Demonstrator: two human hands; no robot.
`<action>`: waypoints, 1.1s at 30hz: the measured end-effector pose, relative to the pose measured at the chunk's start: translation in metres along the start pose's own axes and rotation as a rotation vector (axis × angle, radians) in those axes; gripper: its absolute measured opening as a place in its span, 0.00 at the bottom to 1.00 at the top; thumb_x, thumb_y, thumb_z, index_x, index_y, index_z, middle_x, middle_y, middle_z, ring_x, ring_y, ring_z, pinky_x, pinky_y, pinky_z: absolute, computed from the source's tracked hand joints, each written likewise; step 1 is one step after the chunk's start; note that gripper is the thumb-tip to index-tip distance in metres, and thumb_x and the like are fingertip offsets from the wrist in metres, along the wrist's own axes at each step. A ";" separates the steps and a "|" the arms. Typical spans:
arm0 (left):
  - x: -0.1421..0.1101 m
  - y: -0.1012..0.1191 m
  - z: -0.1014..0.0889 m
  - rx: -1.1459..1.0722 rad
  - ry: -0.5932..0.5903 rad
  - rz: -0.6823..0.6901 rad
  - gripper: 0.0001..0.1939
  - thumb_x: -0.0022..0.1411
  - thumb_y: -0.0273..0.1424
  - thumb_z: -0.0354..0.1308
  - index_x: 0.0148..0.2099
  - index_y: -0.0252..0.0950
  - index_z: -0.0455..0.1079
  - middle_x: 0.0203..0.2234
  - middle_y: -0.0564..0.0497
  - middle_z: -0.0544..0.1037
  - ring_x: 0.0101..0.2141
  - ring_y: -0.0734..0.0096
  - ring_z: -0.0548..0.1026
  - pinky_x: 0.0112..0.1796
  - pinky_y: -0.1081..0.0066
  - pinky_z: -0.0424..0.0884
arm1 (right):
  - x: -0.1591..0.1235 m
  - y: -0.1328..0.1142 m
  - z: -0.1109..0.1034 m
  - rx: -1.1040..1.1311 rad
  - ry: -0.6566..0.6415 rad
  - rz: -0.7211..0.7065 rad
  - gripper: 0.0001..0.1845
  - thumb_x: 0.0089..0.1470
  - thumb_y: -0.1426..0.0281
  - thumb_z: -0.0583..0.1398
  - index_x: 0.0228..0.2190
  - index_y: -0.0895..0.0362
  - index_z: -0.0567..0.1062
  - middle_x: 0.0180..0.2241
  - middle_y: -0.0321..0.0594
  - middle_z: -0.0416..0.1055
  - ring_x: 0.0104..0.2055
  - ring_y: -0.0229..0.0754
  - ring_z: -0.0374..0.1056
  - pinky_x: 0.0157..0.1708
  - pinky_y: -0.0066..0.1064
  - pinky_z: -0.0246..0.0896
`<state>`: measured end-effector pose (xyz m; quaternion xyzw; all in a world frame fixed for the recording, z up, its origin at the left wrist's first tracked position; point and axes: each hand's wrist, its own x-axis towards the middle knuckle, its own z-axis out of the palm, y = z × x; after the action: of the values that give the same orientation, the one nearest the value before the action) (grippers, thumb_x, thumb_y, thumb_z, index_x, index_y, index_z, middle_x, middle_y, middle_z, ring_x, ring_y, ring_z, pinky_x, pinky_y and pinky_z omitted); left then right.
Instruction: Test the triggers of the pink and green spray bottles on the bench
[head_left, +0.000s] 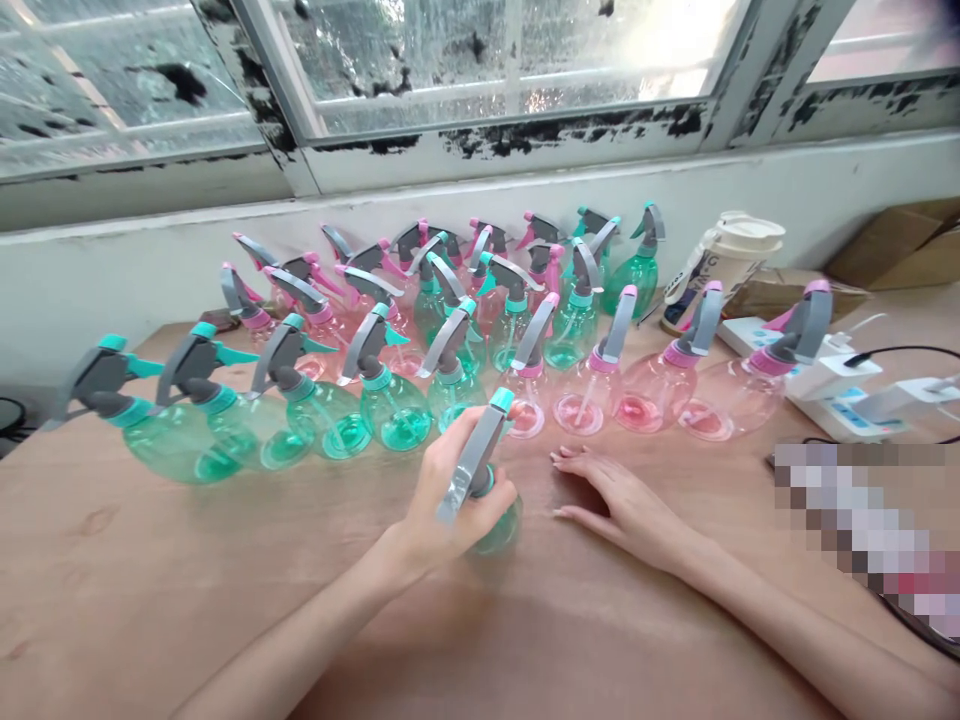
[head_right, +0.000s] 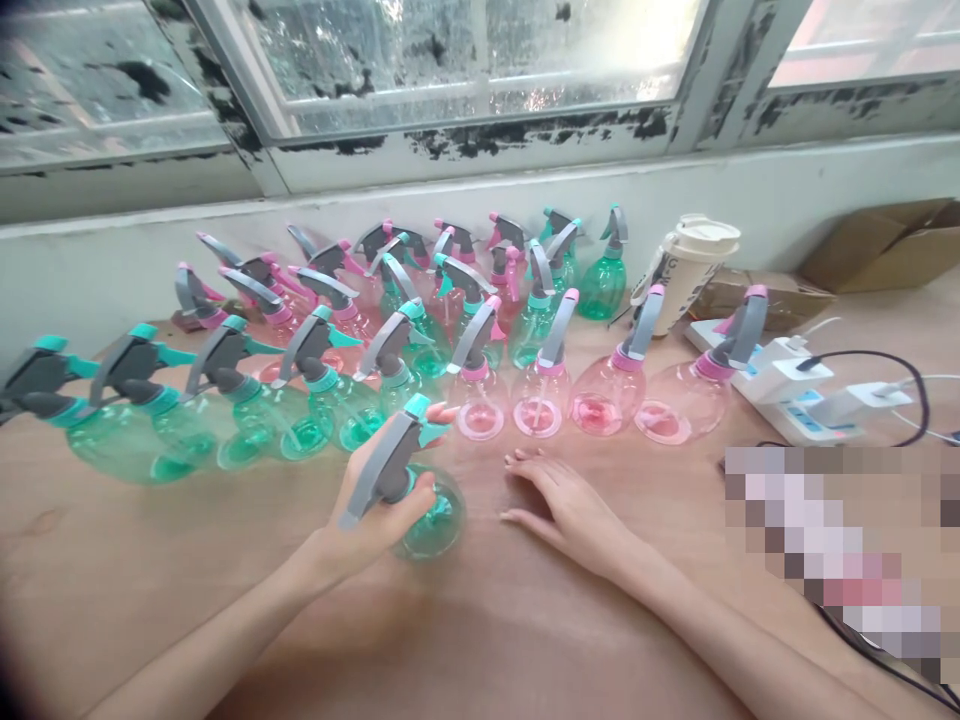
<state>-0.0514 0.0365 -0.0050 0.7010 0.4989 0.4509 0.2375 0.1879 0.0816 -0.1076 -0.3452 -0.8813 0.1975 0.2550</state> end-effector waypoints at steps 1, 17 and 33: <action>0.000 -0.001 0.000 -0.011 0.000 0.012 0.20 0.55 0.24 0.54 0.51 0.41 0.67 0.37 0.50 0.76 0.34 0.67 0.77 0.44 0.62 0.76 | 0.000 0.001 0.000 0.007 0.001 0.004 0.23 0.60 0.60 0.61 0.55 0.52 0.67 0.57 0.49 0.71 0.61 0.54 0.65 0.59 0.54 0.63; 0.002 -0.003 0.000 0.063 0.031 0.043 0.15 0.64 0.30 0.53 0.53 0.38 0.66 0.41 0.46 0.77 0.35 0.67 0.77 0.40 0.65 0.75 | -0.002 0.005 -0.002 0.066 -0.013 0.003 0.22 0.61 0.63 0.59 0.56 0.51 0.67 0.58 0.48 0.71 0.62 0.53 0.64 0.60 0.53 0.62; -0.006 -0.002 0.009 0.056 0.091 0.021 0.21 0.61 0.25 0.52 0.57 0.37 0.65 0.48 0.43 0.76 0.43 0.63 0.79 0.46 0.62 0.77 | -0.004 0.006 -0.003 0.071 -0.038 -0.005 0.20 0.63 0.64 0.58 0.55 0.51 0.67 0.59 0.48 0.69 0.63 0.53 0.62 0.62 0.55 0.59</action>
<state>-0.0455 0.0326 -0.0130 0.6913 0.5142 0.4707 0.1900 0.1949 0.0832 -0.1097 -0.3300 -0.8794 0.2345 0.2506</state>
